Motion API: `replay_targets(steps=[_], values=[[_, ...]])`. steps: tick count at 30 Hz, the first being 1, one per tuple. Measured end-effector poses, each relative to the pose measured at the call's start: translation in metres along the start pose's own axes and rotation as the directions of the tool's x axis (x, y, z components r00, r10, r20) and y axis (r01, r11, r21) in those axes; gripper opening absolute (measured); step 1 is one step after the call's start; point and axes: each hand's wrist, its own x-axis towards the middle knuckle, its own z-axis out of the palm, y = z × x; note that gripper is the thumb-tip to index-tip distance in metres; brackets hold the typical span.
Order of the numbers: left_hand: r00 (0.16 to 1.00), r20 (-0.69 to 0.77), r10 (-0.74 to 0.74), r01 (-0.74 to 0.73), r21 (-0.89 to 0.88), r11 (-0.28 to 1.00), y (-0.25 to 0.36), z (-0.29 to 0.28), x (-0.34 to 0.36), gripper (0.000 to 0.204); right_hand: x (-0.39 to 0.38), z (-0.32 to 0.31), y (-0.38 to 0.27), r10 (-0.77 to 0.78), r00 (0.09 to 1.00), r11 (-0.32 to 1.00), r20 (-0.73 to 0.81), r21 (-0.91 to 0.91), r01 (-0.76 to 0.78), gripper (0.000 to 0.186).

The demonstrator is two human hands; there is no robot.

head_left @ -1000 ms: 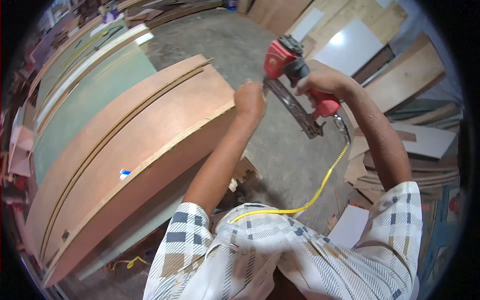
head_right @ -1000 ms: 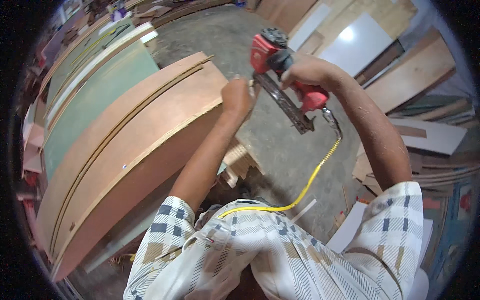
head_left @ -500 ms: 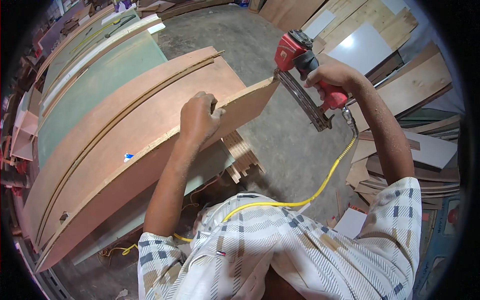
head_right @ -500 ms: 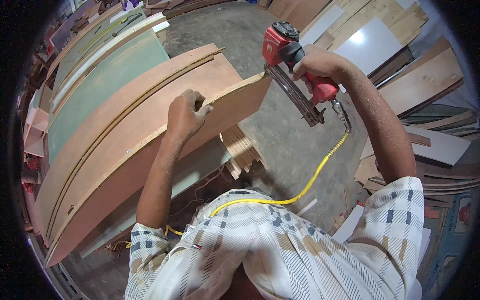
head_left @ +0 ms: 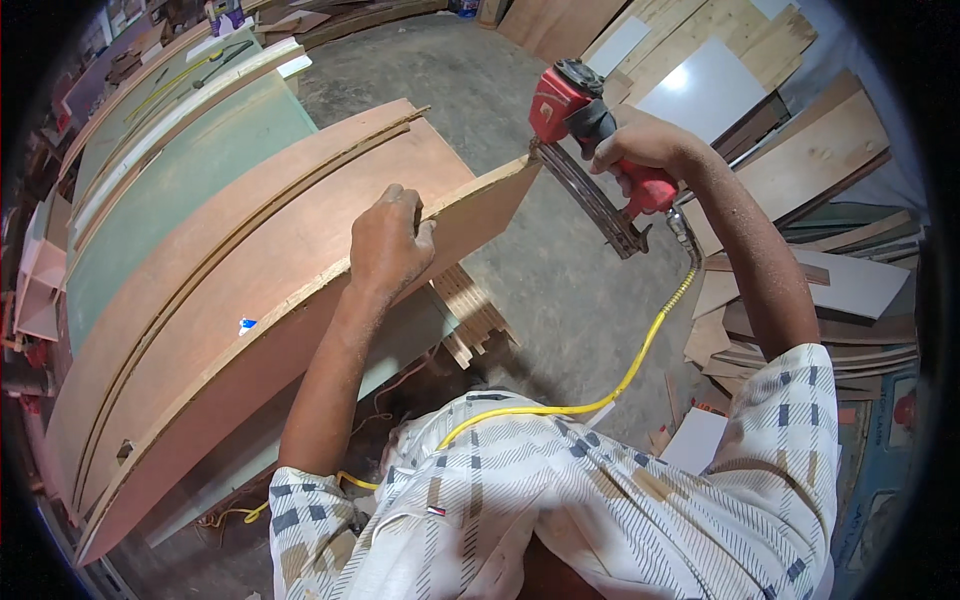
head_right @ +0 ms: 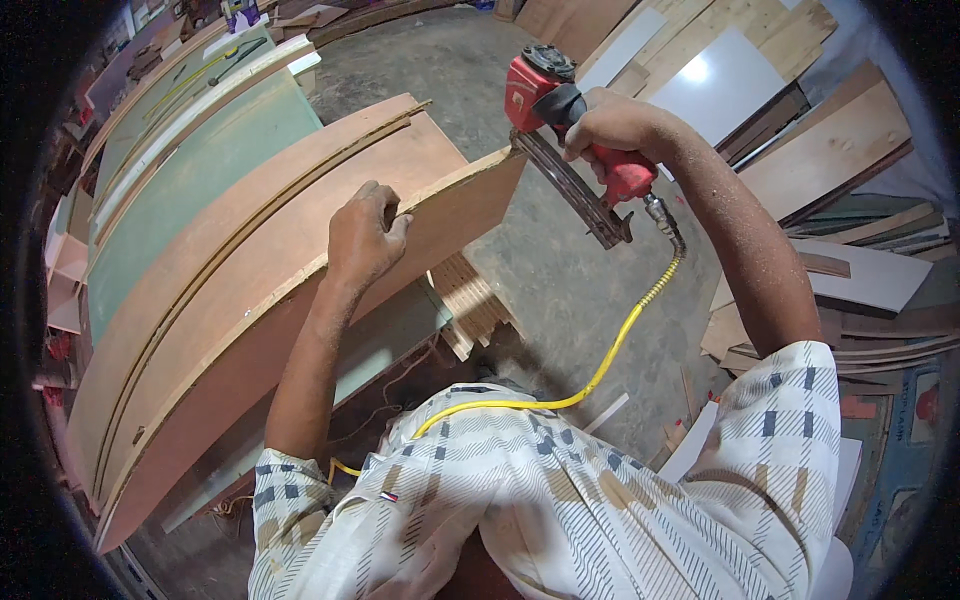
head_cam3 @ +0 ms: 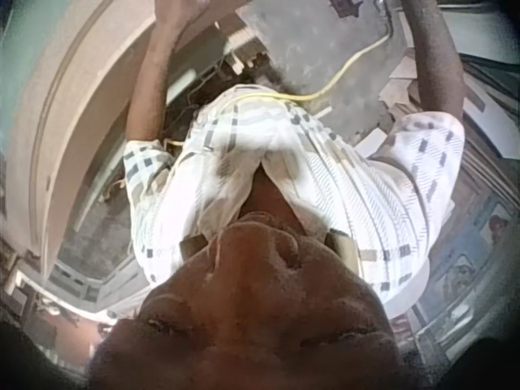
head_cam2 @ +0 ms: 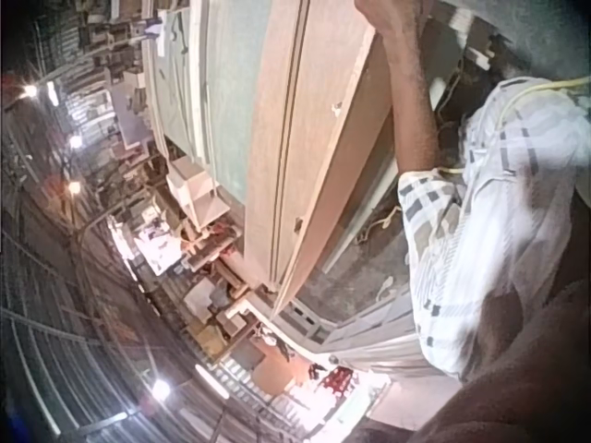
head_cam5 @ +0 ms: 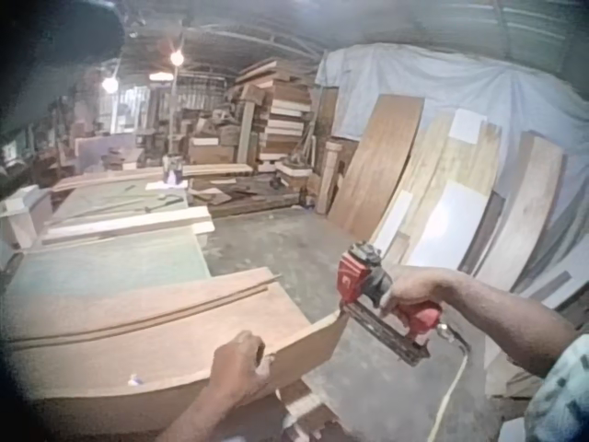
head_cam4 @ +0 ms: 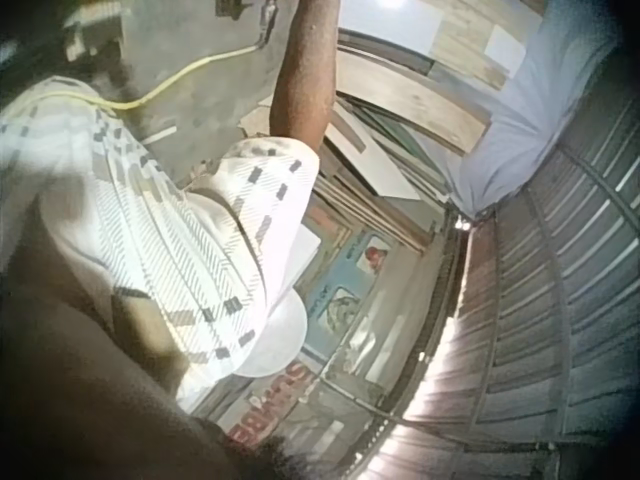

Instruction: The person secures a thin wood strip to the edge of a larger wood panel using a pneumatic nail gun, then wipes the surface of the panel with a hand.

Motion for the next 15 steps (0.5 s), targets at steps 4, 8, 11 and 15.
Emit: replay_targets(steps=[4, 8, 11, 15], values=[[0.988, -0.075, 0.132, -0.130, 0.025, 0.991, 0.015, 0.019, 0.009, 0.024, -0.002, 0.001, -0.002, -0.001, 1.000, 1.000, -0.005, -0.023, 0.001, 0.014], [0.994, -0.019, 0.108, -0.107, 0.047, 0.993, 0.031, 0.042, 0.035, 0.025, 0.000, 0.002, -0.005, -0.008, 1.000, 0.999, -0.004, -0.054, 0.008, 0.014], [0.998, -0.009, 0.068, -0.068, 0.031, 0.997, 0.037, 0.054, 0.048, 0.027, 0.000, 0.001, -0.005, 0.022, 0.999, 0.997, 0.036, -0.079, -0.019, 0.029], [0.998, -0.028, 0.061, -0.060, 0.041, 0.997, 0.038, 0.060, 0.051, 0.029, 0.001, 0.001, 0.000, -0.011, 1.000, 1.000, 0.005, 0.001, 0.011, 0.013]])
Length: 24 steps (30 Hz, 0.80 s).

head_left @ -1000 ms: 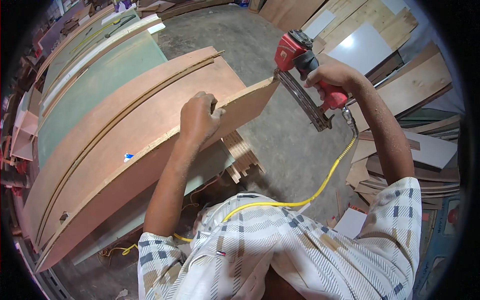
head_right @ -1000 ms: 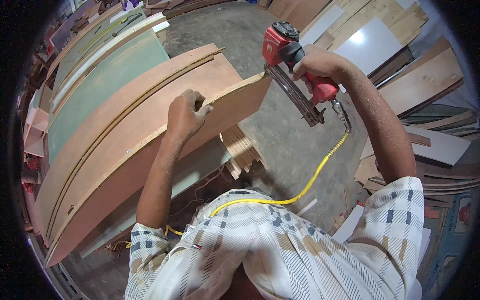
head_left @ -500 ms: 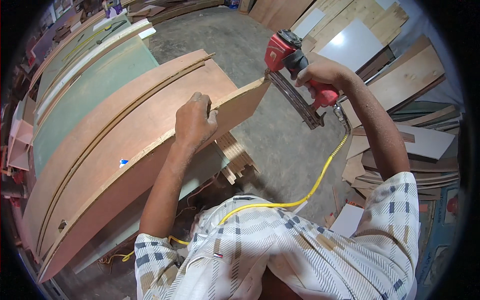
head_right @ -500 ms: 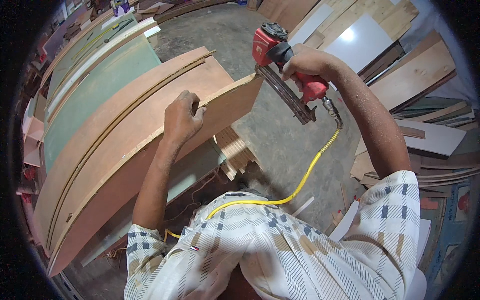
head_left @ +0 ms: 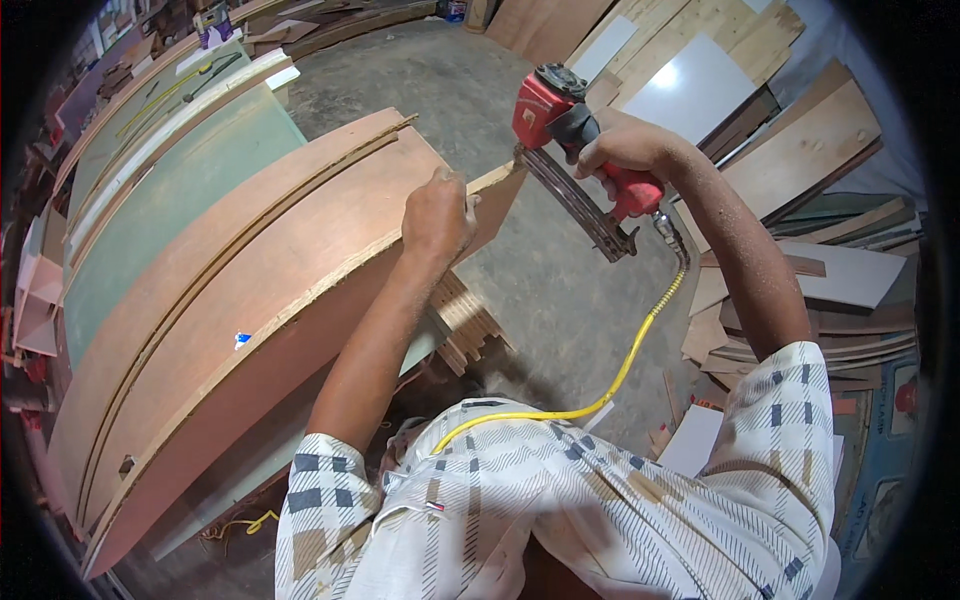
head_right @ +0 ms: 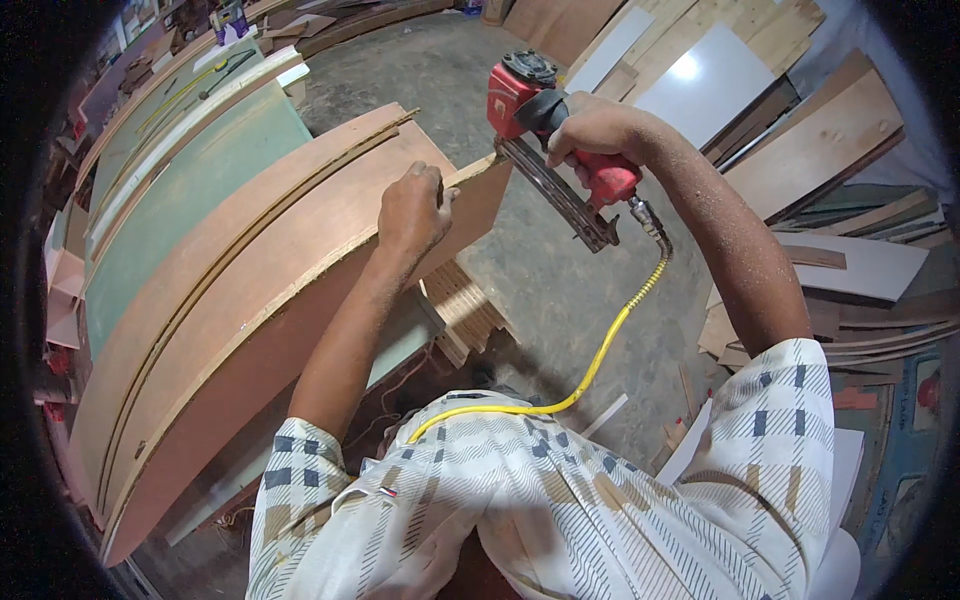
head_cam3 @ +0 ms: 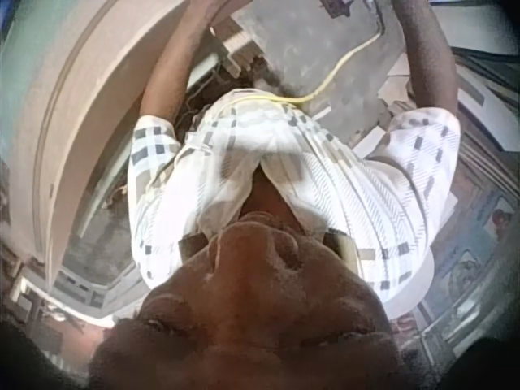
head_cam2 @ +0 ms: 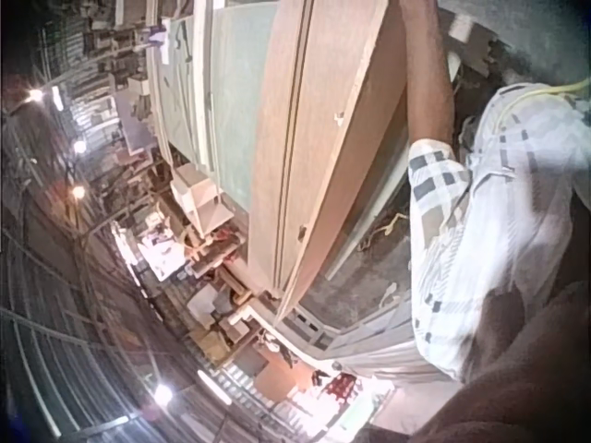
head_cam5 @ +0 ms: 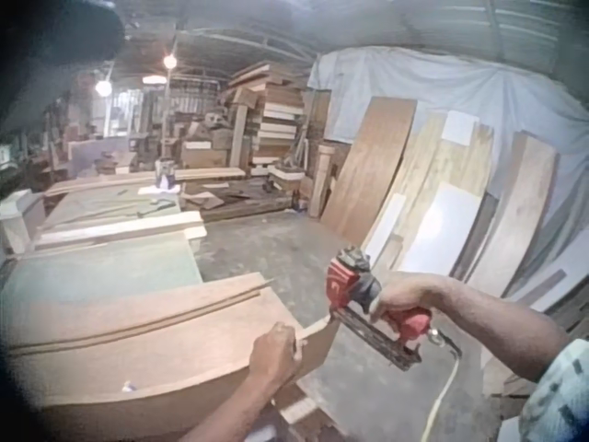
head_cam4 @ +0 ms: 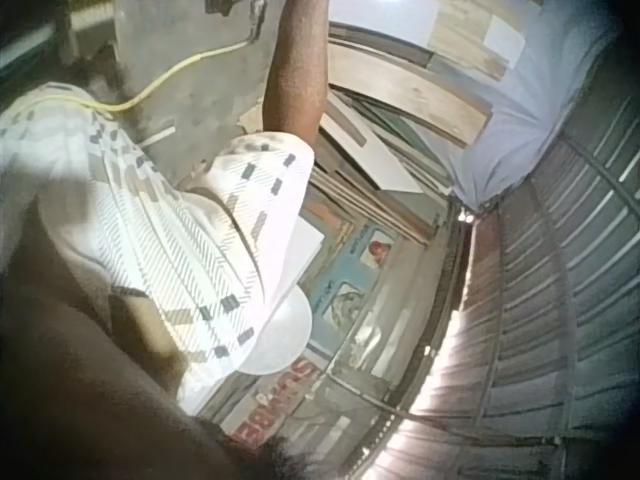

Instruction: The person secures a thin wood strip to the edge of a larger wood panel using a pneumatic nail gun, then wipes the surface of the panel with a hand.

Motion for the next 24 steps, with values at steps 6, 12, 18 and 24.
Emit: replay_targets(steps=[6, 12, 18, 24], values=[[1.000, 0.018, 0.015, -0.014, -0.048, 0.999, -0.006, -0.001, 0.003, 0.028, -0.003, -0.002, -0.004, -0.008, 1.000, 1.000, 0.019, 0.012, 0.008, 0.012], [0.998, 0.016, -0.061, 0.061, -0.036, 0.997, -0.004, 0.004, 0.008, 0.031, -0.005, 0.000, -0.003, -0.018, 1.000, 0.998, 0.005, 0.064, 0.017, 0.013], [0.991, 0.060, -0.121, 0.126, -0.082, 0.989, -0.009, -0.010, 0.010, 0.035, -0.004, -0.001, 0.002, -0.005, 1.000, 0.997, -0.031, 0.079, 0.008, 0.014], [0.989, 0.020, -0.148, 0.149, -0.025, 0.989, -0.003, -0.013, 0.000, 0.033, -0.006, -0.001, -0.005, 0.030, 0.999, 0.998, -0.022, 0.062, -0.028, 0.026]])
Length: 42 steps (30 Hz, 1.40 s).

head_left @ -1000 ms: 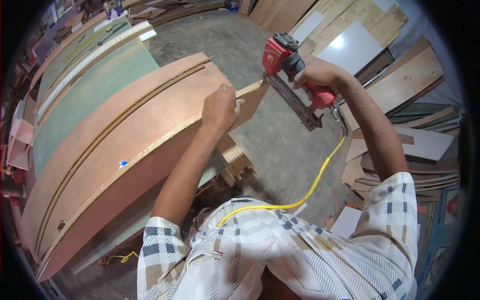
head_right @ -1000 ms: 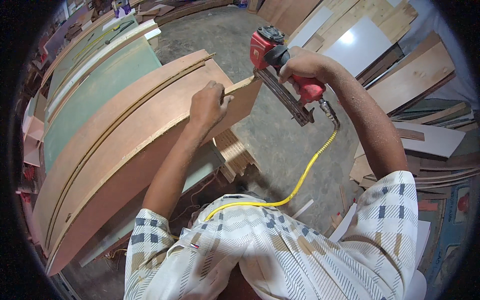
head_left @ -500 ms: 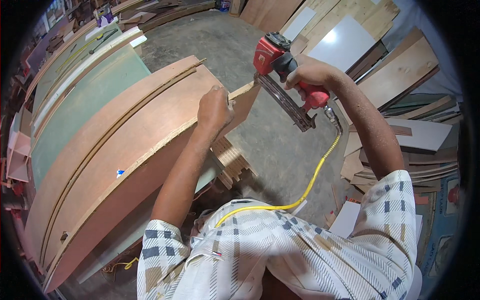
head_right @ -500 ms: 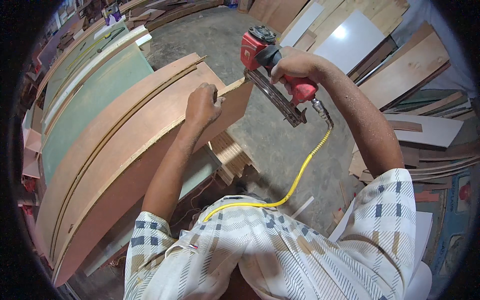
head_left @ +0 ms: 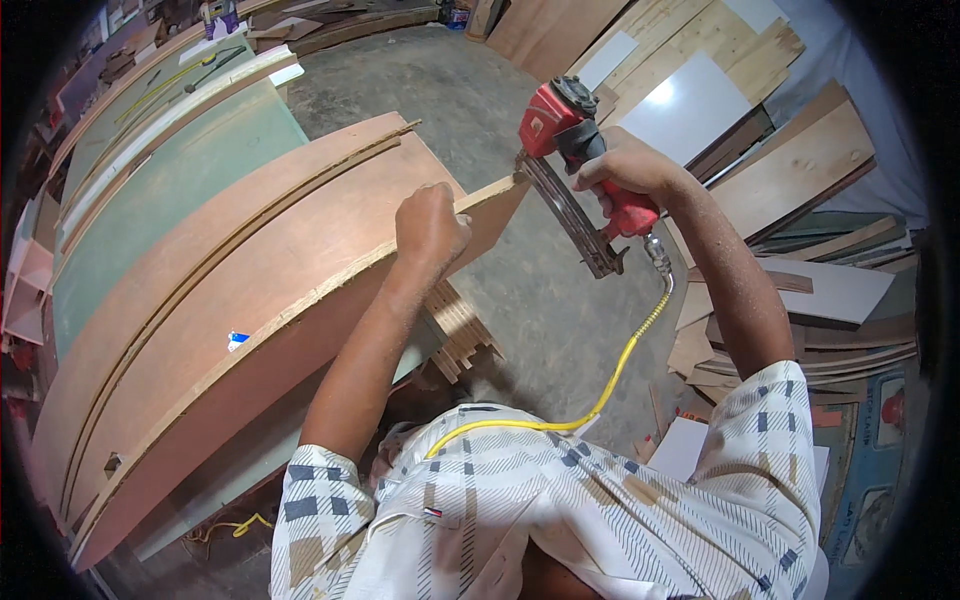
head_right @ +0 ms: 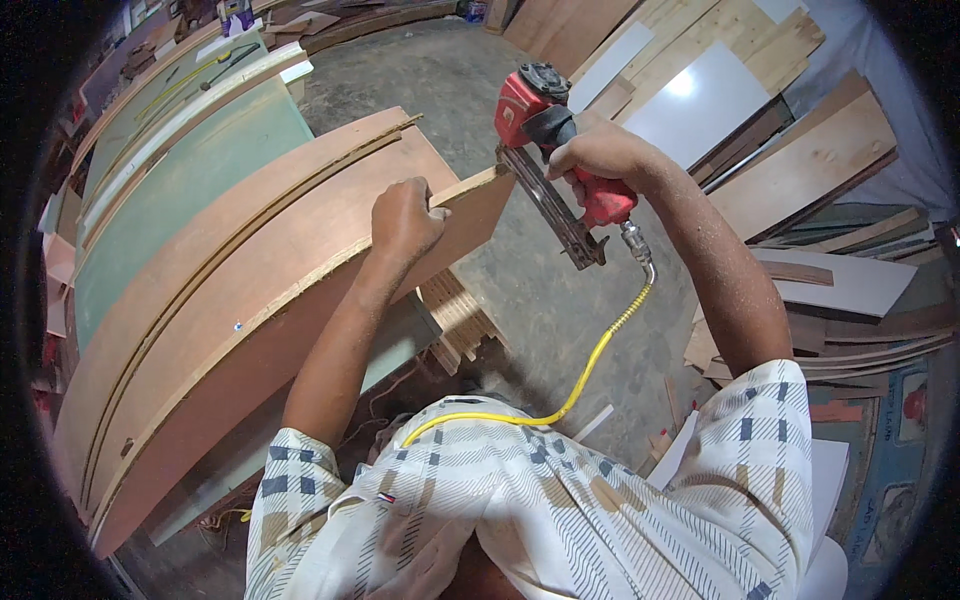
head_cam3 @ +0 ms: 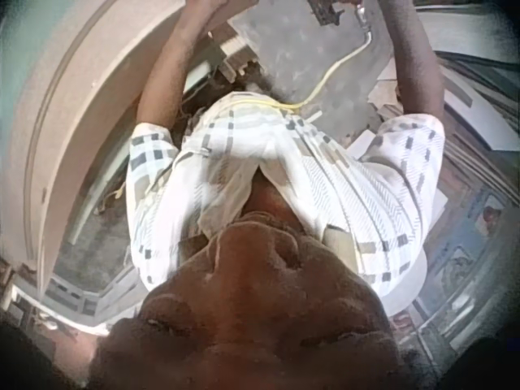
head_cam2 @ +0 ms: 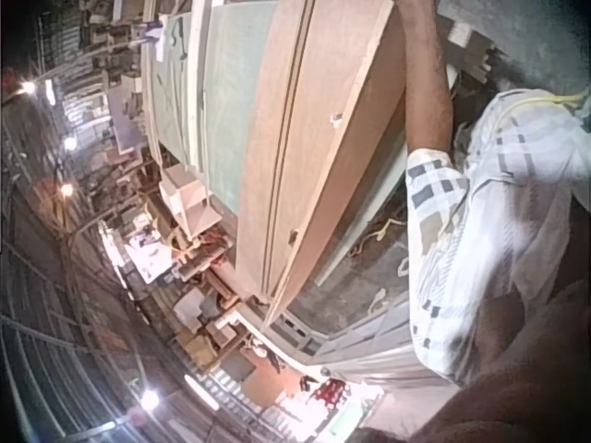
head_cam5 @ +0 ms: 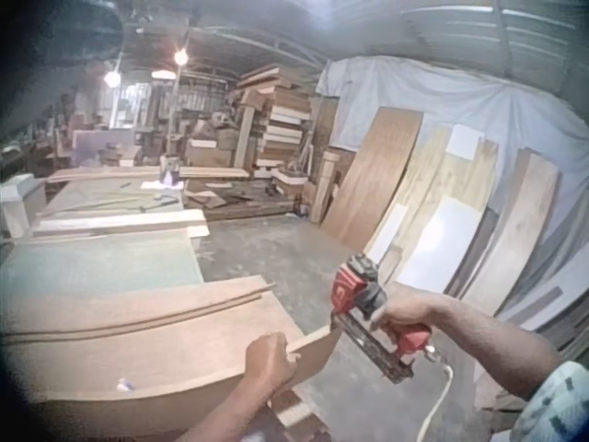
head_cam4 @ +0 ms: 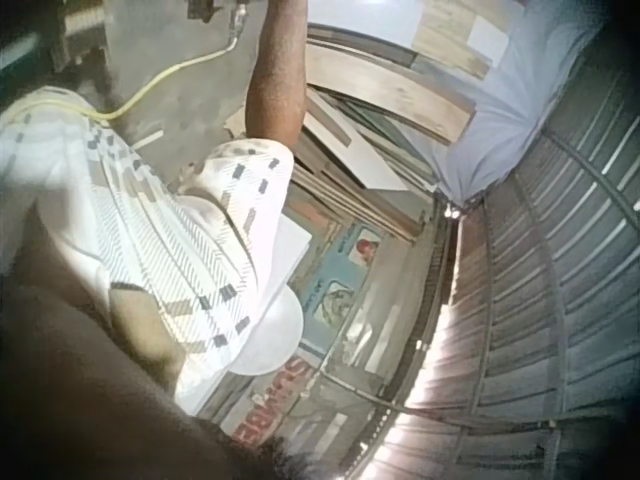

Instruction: The person secures a thin wood strip to the edge of a larger wood panel using a pneumatic nail gun, then wipes the surface of the panel with a hand.

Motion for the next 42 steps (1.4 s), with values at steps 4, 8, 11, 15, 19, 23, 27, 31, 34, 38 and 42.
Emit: replay_targets(steps=[4, 8, 11, 15, 19, 23, 27, 31, 34, 38, 42], values=[[1.000, -0.023, 0.013, -0.014, -0.015, 1.000, 0.004, 0.001, -0.001, 0.031, -0.018, 0.004, -0.017, -0.116, 0.993, 0.991, 0.007, 0.063, 0.115, 0.017], [0.999, -0.047, 0.027, -0.028, -0.028, 0.999, 0.003, 0.000, 0.002, 0.028, -0.020, 0.014, -0.029, -0.119, 0.990, 0.991, 0.079, 0.076, 0.113, 0.020], [0.999, -0.050, 0.020, -0.022, -0.035, 0.999, 0.005, 0.000, 0.003, 0.028, -0.020, 0.018, -0.032, -0.123, 0.988, 0.992, 0.092, 0.045, 0.120, 0.021], [0.998, -0.061, 0.013, -0.017, -0.062, 0.998, 0.003, -0.001, 0.004, 0.028, -0.017, 0.021, -0.030, -0.088, 0.990, 0.996, 0.111, 0.029, 0.086, 0.027], [0.998, -0.062, 0.010, -0.015, -0.080, 0.997, 0.003, -0.002, 0.005, 0.027, -0.013, 0.022, -0.025, -0.075, 0.992, 0.997, 0.099, 0.003, 0.075, 0.031], [0.998, -0.061, 0.012, -0.016, -0.061, 0.998, 0.002, -0.003, 0.006, 0.027, -0.016, 0.025, -0.029, -0.098, 0.989, 0.995, 0.113, 0.030, 0.095, 0.031], [0.998, -0.065, 0.019, -0.024, -0.078, 0.997, 0.006, -0.002, 0.007, 0.027, -0.015, 0.021, -0.026, -0.065, 0.992, 0.998, 0.107, -0.011, 0.067, 0.032], [0.999, -0.047, 0.018, -0.021, -0.073, 0.997, 0.003, 0.001, 0.003, 0.028, -0.008, 0.024, -0.029, -0.014, 0.991, 0.996, 0.136, -0.084, 0.026, 0.032], [0.999, -0.034, 0.001, -0.003, -0.057, 0.998, 0.001, 0.000, 0.003, 0.027, -0.010, 0.028, -0.032, 0.005, 0.991, 0.996, 0.132, -0.090, 0.007, 0.030], [1.000, 0.019, -0.014, 0.015, -0.059, 0.998, 0.010, -0.010, 0.008, 0.022, -0.017, 0.029, -0.034, -0.028, 0.993, 0.999, 0.112, -0.038, 0.033, 0.030], [1.000, -0.002, -0.007, 0.007, -0.057, 0.998, 0.007, -0.003, 0.010, 0.026, -0.014, 0.025, -0.032, -0.009, 0.995, 1.000, 0.098, -0.008, 0.010, 0.031]])
